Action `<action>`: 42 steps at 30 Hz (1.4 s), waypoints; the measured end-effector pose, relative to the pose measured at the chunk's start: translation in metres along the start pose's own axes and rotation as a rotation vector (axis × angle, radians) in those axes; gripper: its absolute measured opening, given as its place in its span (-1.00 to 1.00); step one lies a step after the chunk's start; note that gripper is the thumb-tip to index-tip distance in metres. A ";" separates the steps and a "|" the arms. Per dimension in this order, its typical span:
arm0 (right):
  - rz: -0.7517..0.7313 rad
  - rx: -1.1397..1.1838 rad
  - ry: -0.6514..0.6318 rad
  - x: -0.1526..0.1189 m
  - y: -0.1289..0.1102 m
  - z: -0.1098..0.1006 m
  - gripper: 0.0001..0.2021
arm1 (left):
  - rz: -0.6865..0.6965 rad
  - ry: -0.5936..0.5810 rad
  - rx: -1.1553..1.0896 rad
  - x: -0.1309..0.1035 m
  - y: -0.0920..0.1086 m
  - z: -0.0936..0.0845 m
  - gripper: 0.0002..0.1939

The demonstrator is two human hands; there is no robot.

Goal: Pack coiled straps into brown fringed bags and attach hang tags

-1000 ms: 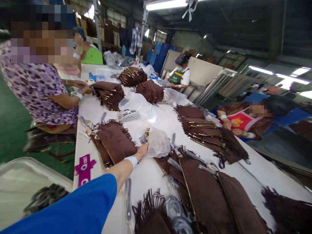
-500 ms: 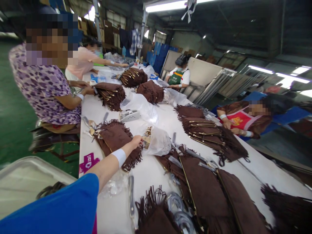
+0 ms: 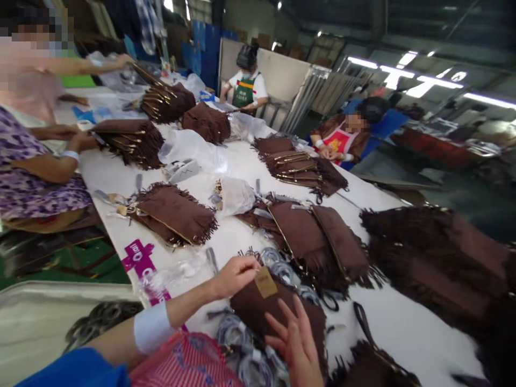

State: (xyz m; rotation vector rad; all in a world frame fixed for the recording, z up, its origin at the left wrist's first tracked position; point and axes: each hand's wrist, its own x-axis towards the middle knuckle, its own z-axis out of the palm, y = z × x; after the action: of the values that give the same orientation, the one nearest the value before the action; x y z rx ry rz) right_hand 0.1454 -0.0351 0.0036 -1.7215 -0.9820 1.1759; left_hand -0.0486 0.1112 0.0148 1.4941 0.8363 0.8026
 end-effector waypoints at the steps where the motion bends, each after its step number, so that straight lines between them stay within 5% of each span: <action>1: 0.027 0.163 -0.028 0.003 -0.004 0.010 -0.32 | 0.032 -0.052 0.089 -0.010 0.004 0.014 -0.88; 5: 0.080 0.278 -0.063 -0.002 -0.008 0.013 -0.56 | 0.029 -0.154 0.253 -0.033 0.004 0.036 -0.93; 13: 0.151 0.175 -0.025 -0.047 0.040 -0.035 -0.56 | 0.102 -0.369 0.515 -0.037 -0.021 0.007 -0.85; 18: 0.144 -0.112 -0.027 -0.056 0.078 -0.048 -0.50 | 0.124 -0.423 0.744 -0.051 -0.033 0.013 -0.85; 22: -0.091 -0.263 0.134 -0.053 0.071 -0.029 -0.45 | 0.131 -0.527 0.821 -0.069 -0.030 0.038 -0.87; 26: 0.019 0.092 -0.191 -0.041 0.039 0.017 -0.45 | 0.141 -0.542 0.706 -0.074 -0.026 0.054 -0.87; 29: 0.117 0.135 -0.310 -0.031 0.030 0.036 -0.58 | 0.050 -0.458 0.585 -0.068 -0.039 0.045 -0.86; 32: 0.074 -0.008 -0.312 -0.023 0.035 0.033 -0.61 | -0.087 -0.356 0.516 -0.061 -0.068 0.023 -0.82; 35: 0.016 -0.157 -0.251 -0.016 0.044 0.024 -0.62 | -0.068 -0.227 0.733 -0.056 -0.100 0.005 -0.86; 39: 0.043 -0.234 -0.193 -0.007 0.052 0.020 -0.59 | 0.045 -0.336 1.037 -0.049 -0.130 0.000 -0.81; 42: 0.026 -0.282 -0.171 -0.003 0.052 0.022 -0.57 | -0.006 -0.393 1.059 -0.042 -0.140 0.004 -0.86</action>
State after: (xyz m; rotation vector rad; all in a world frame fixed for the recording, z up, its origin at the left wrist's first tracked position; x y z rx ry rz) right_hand 0.1317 -0.0529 -0.0481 -1.8786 -1.2834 1.2659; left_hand -0.0743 0.0804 -0.1263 2.4562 1.0074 -0.0280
